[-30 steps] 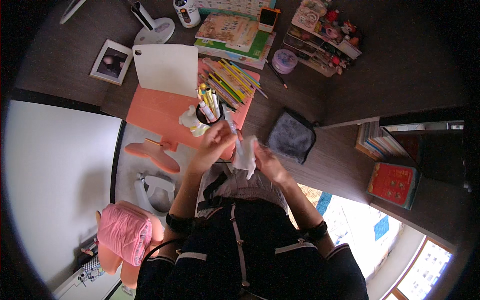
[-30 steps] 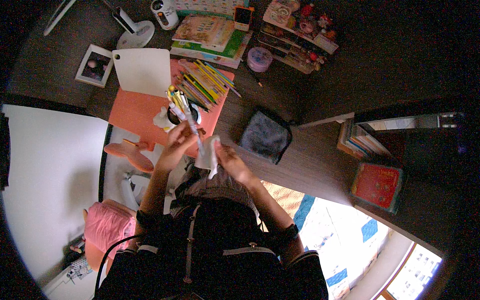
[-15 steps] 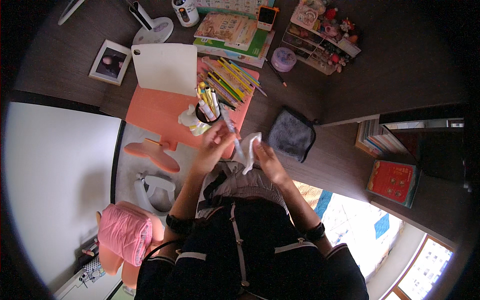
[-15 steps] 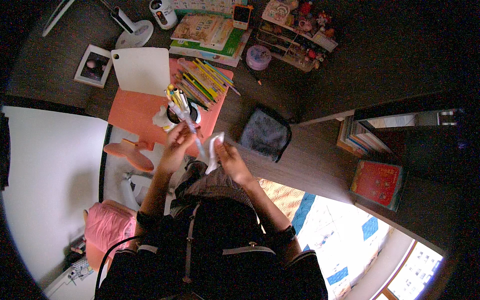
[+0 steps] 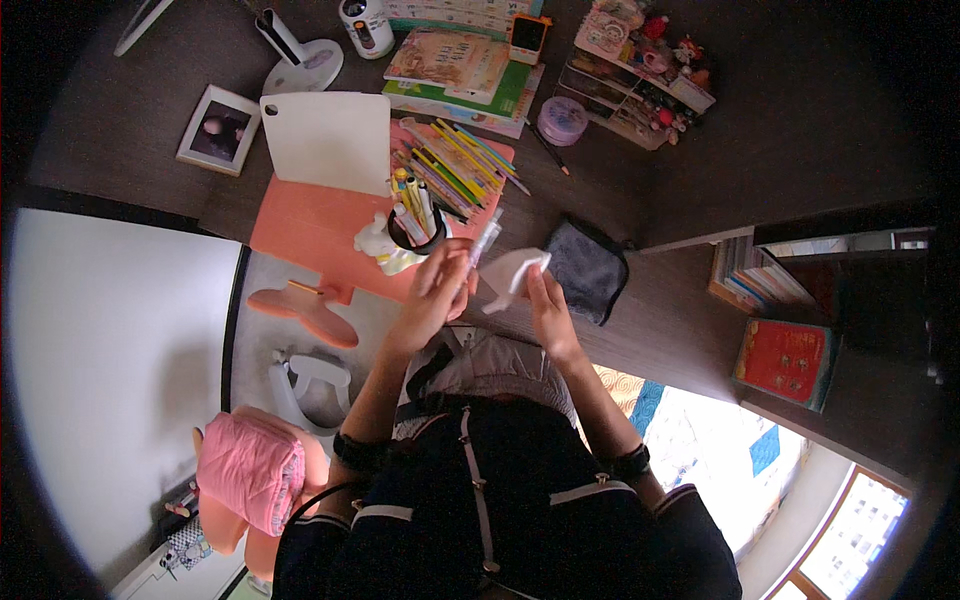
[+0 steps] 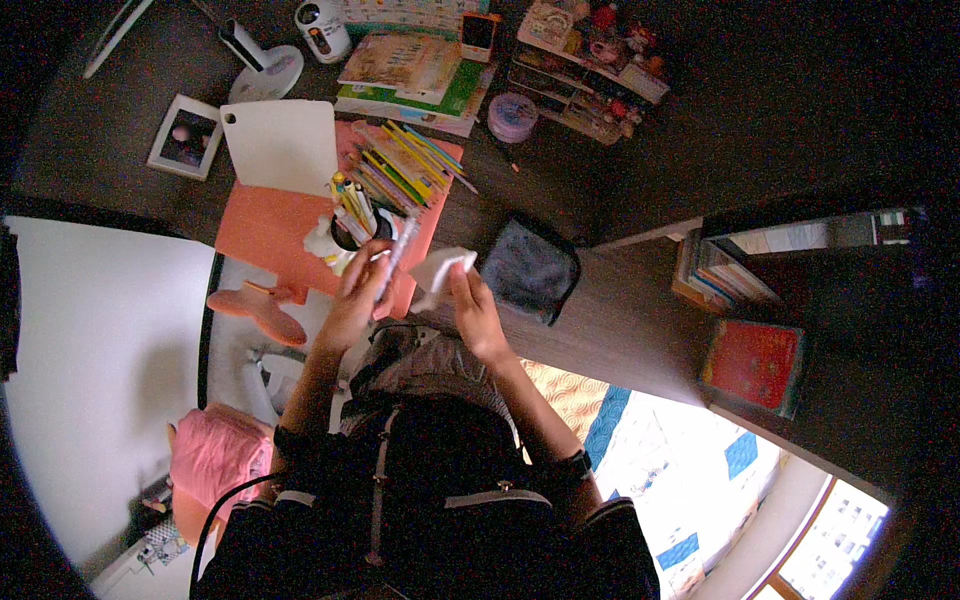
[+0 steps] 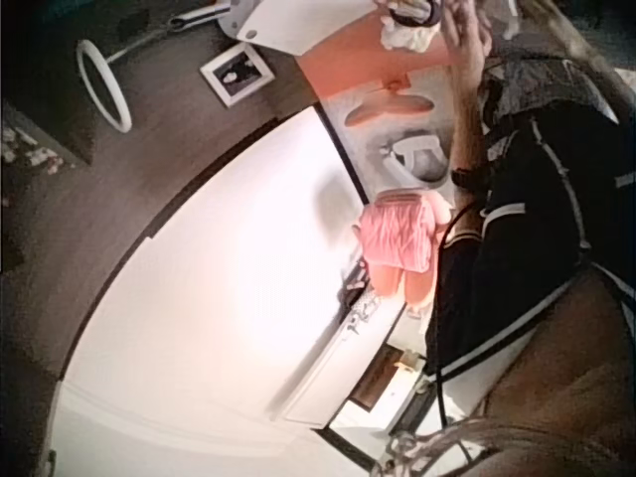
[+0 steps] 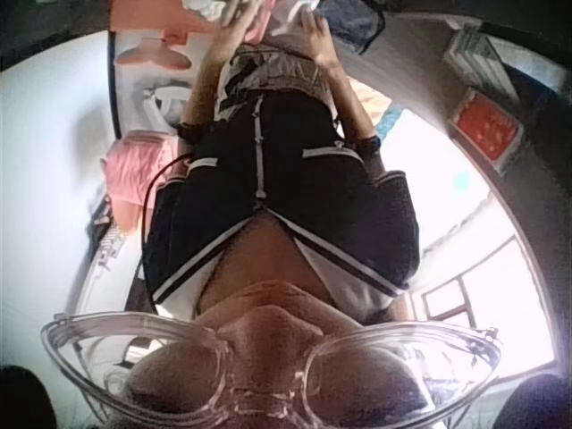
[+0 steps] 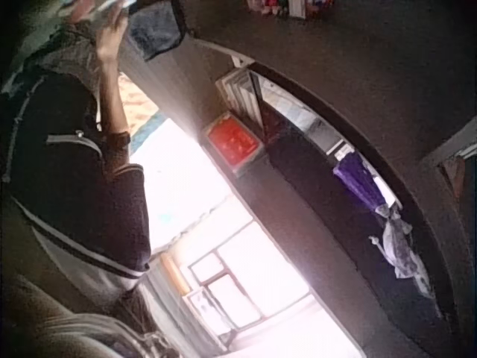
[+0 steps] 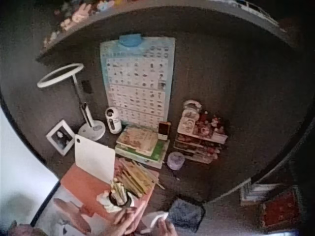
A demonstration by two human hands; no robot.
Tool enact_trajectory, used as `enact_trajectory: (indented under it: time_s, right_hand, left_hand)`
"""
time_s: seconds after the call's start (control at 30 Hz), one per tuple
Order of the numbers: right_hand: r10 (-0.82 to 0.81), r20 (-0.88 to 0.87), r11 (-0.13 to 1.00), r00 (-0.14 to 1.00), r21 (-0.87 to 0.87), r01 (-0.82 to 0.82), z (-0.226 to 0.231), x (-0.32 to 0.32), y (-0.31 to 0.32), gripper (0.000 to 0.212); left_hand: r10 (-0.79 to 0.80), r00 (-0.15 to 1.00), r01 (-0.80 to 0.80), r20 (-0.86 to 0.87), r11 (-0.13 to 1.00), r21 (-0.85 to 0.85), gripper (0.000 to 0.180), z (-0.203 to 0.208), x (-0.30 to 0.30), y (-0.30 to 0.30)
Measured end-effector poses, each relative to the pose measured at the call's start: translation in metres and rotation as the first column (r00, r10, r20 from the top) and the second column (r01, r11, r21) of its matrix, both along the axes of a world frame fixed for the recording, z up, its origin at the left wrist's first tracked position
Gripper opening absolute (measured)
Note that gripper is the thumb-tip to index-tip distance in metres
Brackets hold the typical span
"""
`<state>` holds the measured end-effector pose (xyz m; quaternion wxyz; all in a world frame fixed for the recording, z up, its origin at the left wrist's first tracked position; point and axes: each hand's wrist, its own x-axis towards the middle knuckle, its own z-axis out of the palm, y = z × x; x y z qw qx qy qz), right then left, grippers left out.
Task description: Cleaning and organizing pens on a desk using a cloth.
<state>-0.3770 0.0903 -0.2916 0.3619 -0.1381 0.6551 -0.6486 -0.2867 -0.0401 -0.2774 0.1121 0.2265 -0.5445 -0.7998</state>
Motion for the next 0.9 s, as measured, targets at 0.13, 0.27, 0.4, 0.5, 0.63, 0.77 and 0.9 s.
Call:
enact_trajectory:
  time_s: [0.13, 0.27, 0.4, 0.5, 0.63, 0.77, 0.9]
  right_hand:
    - [0.061, -0.067, 0.987, 0.996, -0.147, -0.07, -0.009, 0.007, -0.018, 0.024]
    - [-0.043, 0.013, 0.984, 0.999, -0.17, 0.045, -0.018, 0.008, -0.022, 0.018]
    - [-0.165, 0.124, 0.967, 0.979, -0.175, 0.185, -0.02, 0.002, -0.025, 0.022]
    - [-0.247, 0.182, 0.927, 0.952, -0.242, 0.287, -0.02, -0.011, -0.021, 0.023]
    - [-0.409, 0.135, 0.865, 0.902, -0.257, 0.431, -0.015, -0.047, -0.01, 0.027]
    - [-0.035, -0.053, 0.994, 0.998, -0.108, 0.029, -0.004, -0.016, -0.01, 0.022]
    - [-0.042, 0.134, 0.967, 0.99, -0.244, 0.074, -0.01, -0.004, -0.021, 0.02]
  left_hand:
    - [0.041, 0.998, -0.06, -0.049, 0.859, -0.509, 0.015, -0.015, -0.013, 0.013]
    - [0.025, 0.998, 0.015, 0.062, 0.82, -0.572, 0.017, -0.022, -0.014, 0.017]
    - [-0.075, 0.984, 0.139, 0.162, 0.895, -0.423, 0.017, -0.022, -0.009, 0.018]
    - [-0.139, 0.979, 0.199, 0.149, 0.813, -0.548, 0.019, -0.017, -0.01, 0.018]
    - [-0.226, 0.953, 0.286, 0.203, 0.891, -0.354, 0.021, -0.012, -0.007, 0.012]
    - [-0.123, 0.985, 0.161, 0.12, 0.905, -0.395, 0.02, -0.02, -0.012, 0.012]
    - [-0.123, 0.988, 0.154, 0.094, 0.832, -0.533, 0.019, -0.016, -0.015, 0.019]
